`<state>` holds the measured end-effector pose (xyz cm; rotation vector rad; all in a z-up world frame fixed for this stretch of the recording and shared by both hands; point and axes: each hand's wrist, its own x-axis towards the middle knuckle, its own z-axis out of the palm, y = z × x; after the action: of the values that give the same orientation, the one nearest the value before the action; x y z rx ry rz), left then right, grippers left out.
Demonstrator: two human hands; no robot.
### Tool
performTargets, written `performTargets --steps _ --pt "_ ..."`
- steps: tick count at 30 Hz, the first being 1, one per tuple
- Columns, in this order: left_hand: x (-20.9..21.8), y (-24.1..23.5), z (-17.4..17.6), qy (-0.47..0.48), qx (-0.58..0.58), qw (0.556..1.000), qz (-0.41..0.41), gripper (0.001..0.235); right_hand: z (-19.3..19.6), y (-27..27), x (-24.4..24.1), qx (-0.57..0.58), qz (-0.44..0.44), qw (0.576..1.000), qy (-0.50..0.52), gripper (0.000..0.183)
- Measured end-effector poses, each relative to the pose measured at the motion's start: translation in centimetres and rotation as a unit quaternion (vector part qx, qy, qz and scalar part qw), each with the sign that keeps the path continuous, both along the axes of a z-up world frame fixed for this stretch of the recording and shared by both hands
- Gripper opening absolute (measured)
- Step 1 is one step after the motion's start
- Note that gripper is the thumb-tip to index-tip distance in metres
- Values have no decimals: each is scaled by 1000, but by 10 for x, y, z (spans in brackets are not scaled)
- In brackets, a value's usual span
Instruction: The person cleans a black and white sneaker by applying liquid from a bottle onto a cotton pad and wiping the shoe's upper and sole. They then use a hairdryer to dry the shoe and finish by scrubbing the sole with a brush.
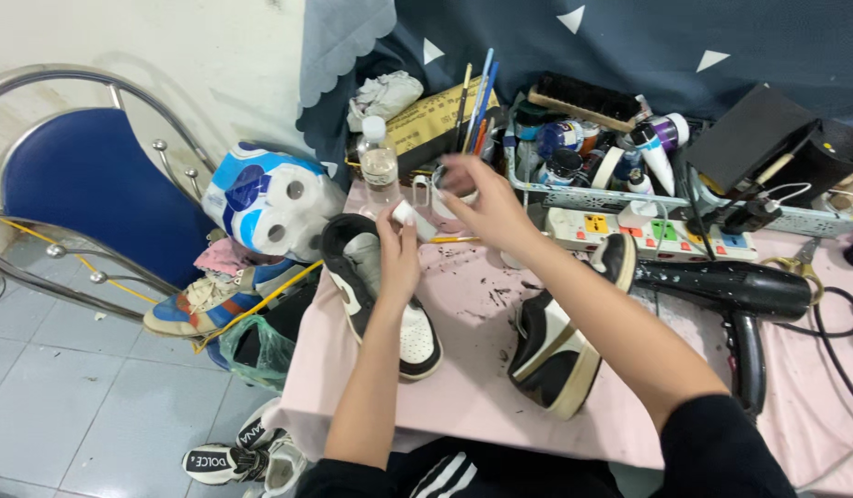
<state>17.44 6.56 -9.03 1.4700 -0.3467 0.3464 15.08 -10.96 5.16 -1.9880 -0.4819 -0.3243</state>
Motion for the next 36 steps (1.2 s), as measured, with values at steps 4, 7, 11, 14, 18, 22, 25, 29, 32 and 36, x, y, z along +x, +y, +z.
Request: performTargets --steps 4,7,11,14,18,22,25,29,32,36 --pt "-17 -9 10 -34 -22 999 12 51 7 45 74 -120 14 984 -132 69" --pt "-30 -4 22 70 -7 997 -42 47 3 68 111 -256 -56 943 -204 65" --pt "-35 7 35 50 41 997 -49 36 -3 84 142 -298 -116 933 -165 58" --pt "-38 6 36 46 47 998 -13 28 -2 90 148 -297 -138 938 -116 55" --pt "-39 2 40 -18 -7 1000 6 30 25 82 125 -167 -179 942 -231 39" --pt "-53 6 48 -80 55 987 129 38 72 54 72 -116 -165 960 -194 29" --pt "-69 8 62 -179 202 921 281 66 100 33 27 -187 -148 945 -224 24" --pt "-86 -22 82 -96 213 952 196 118 101 21 -36 -239 -133 948 -162 27" --pt "-102 -42 90 -24 213 971 107 104 103 3 -72 -278 -122 946 -112 31" --pt "-116 -52 94 -57 269 959 63 88 102 -22 -108 -429 -185 877 -113 41"
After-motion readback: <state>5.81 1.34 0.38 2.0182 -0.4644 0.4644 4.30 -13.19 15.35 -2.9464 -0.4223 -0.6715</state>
